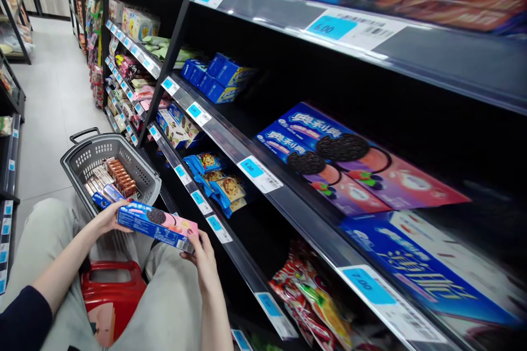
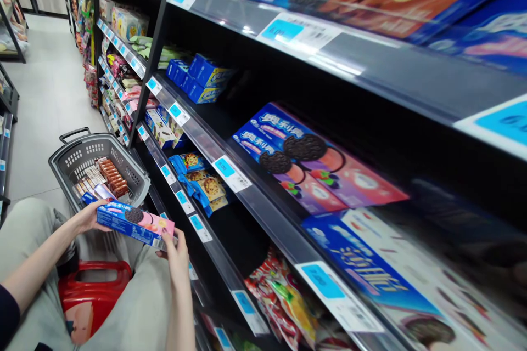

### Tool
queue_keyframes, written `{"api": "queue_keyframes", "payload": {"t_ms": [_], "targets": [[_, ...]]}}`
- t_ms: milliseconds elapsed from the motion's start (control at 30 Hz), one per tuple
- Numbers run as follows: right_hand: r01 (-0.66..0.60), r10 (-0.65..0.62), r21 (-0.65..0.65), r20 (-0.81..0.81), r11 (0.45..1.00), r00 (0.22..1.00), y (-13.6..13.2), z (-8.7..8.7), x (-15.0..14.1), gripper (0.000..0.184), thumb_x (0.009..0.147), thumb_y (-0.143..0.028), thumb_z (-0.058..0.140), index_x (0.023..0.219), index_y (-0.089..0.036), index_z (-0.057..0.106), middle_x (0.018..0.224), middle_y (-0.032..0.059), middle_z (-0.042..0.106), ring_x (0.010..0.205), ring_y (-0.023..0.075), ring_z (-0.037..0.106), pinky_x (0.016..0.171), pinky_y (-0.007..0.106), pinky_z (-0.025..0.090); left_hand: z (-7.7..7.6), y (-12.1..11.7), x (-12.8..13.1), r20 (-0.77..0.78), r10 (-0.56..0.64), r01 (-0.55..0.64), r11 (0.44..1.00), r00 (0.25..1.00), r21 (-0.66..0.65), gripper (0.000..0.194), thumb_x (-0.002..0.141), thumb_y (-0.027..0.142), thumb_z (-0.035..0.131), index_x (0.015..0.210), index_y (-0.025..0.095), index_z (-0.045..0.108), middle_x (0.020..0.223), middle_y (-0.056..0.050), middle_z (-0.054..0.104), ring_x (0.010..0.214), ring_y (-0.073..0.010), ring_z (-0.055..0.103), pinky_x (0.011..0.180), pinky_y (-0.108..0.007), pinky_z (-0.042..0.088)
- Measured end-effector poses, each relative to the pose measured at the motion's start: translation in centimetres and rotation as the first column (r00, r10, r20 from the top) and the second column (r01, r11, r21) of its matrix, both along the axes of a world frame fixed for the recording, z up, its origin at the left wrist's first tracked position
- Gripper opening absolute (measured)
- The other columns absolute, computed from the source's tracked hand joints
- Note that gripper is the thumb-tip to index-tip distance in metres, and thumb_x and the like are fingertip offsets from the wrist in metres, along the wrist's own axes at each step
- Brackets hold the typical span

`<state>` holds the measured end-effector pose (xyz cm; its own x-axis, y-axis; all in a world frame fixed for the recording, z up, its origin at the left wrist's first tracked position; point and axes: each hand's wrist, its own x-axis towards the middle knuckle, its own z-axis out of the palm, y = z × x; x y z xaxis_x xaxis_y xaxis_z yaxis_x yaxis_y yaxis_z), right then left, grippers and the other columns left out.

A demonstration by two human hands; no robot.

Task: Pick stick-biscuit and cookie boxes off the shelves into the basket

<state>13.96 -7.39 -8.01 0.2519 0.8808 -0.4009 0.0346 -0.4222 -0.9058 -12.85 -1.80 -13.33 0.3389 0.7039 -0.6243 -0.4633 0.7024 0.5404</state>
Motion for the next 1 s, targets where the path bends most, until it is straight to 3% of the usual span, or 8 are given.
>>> {"api": "queue_keyframes", "payload": {"t_ms": [233,400,467,567,667,767,867,1000], "targets": [[-0.390,0.385,0.086,0.070,0.917,0.920,-1.2,0.5,2.4,0.048,0.070,-0.050,0.075,0.103,-0.022,0.054,0.106,0.0084,0.065,0.100,0.0275,0.065,0.085,0.038,0.053,1.4,0.4,1.0,-0.053,0.204,-0.188,0.958,0.978,0.214,0.038,0.057,0.036,0.082,0.082,0.013,0.066,0.069,-0.004,0.068,0.061,-0.0166,0.063,0.059,-0.028,0.055],[-0.724,0.733,-0.128,0.190,0.678,0.653,-0.7,2.3,1.9,0.044,0.073,-0.036,0.068,0.113,-0.021,0.060,0.105,0.0092,0.068,0.097,0.0273,0.065,0.082,0.038,0.053,2.7,-0.3,2.4,-0.022,0.141,-0.127,0.943,0.990,0.306,0.040,0.044,0.026,0.085,0.077,0.007,0.072,0.071,-0.010,0.070,0.065,-0.0212,0.064,0.065,-0.030,0.051],[-0.764,0.780,-0.171,0.223,0.622,0.585,0.3,2.7,1.4,0.039,0.075,-0.034,0.064,0.112,-0.021,0.062,0.109,0.0103,0.067,0.098,0.0273,0.065,0.080,0.037,0.053,2.9,-0.3,2.8,-0.044,0.171,-0.148,0.933,0.984,0.327,0.040,0.044,0.024,0.085,0.078,0.007,0.073,0.075,-0.013,0.071,0.069,-0.0241,0.064,0.067,-0.032,0.050],[-0.761,0.761,-0.121,0.259,0.637,0.595,3.6,1.8,0.4,0.036,0.078,-0.040,0.060,0.107,-0.018,0.061,0.108,0.0112,0.067,0.101,0.0277,0.064,0.084,0.037,0.052,2.7,0.4,2.4,-0.147,0.399,-0.329,0.875,0.905,0.354,0.046,0.053,0.027,0.082,0.095,0.011,0.071,0.098,-0.014,0.070,0.086,-0.0276,0.064,0.069,-0.032,0.050],[-0.724,0.673,-0.102,0.475,0.682,0.567,9.0,-1.1,-2.0,0.033,0.077,-0.041,0.059,0.101,-0.018,0.057,0.102,0.0105,0.066,0.098,0.0270,0.064,0.087,0.039,0.050,2.4,1.3,0.5,-0.260,0.678,-0.567,0.725,0.688,0.390,0.046,0.067,0.031,0.072,0.110,0.018,0.061,0.121,-0.013,0.060,0.109,-0.0263,0.057,0.078,-0.030,0.050],[-0.660,0.569,-0.154,0.669,0.735,0.478,14.4,-6.0,-6.8,0.034,0.072,-0.033,0.066,0.099,-0.017,0.053,0.103,0.0122,0.064,0.101,0.0294,0.061,0.092,0.041,0.048,2.5,1.8,-1.8,-0.286,0.791,-0.687,0.612,0.541,0.393,0.045,0.072,0.038,0.062,0.112,0.018,0.054,0.121,-0.011,0.058,0.107,-0.0233,0.057,0.078,-0.030,0.052],[-0.618,0.584,-0.247,0.688,0.746,0.430,17.5,-12.0,-12.6,0.042,0.069,-0.022,0.071,0.106,-0.011,0.054,0.111,0.0184,0.061,0.107,0.0309,0.059,0.095,0.041,0.047,2.9,1.7,-2.8,-0.281,0.795,-0.715,0.606,0.537,0.349,0.051,0.066,0.046,0.064,0.106,0.016,0.055,0.104,-0.010,0.064,0.091,-0.0205,0.062,0.071,-0.028,0.052],[-0.556,0.647,-0.400,0.668,0.728,0.367,17.8,-19.3,-17.9,0.050,0.073,-0.017,0.074,0.117,-0.008,0.054,0.125,0.0172,0.057,0.109,0.0262,0.060,0.095,0.041,0.048,3.0,1.4,-2.8,-0.280,0.748,-0.690,0.663,0.601,0.290,0.057,0.057,0.049,0.071,0.099,0.012,0.060,0.084,-0.006,0.067,0.075,-0.0176,0.063,0.067,-0.026,0.051]]}}
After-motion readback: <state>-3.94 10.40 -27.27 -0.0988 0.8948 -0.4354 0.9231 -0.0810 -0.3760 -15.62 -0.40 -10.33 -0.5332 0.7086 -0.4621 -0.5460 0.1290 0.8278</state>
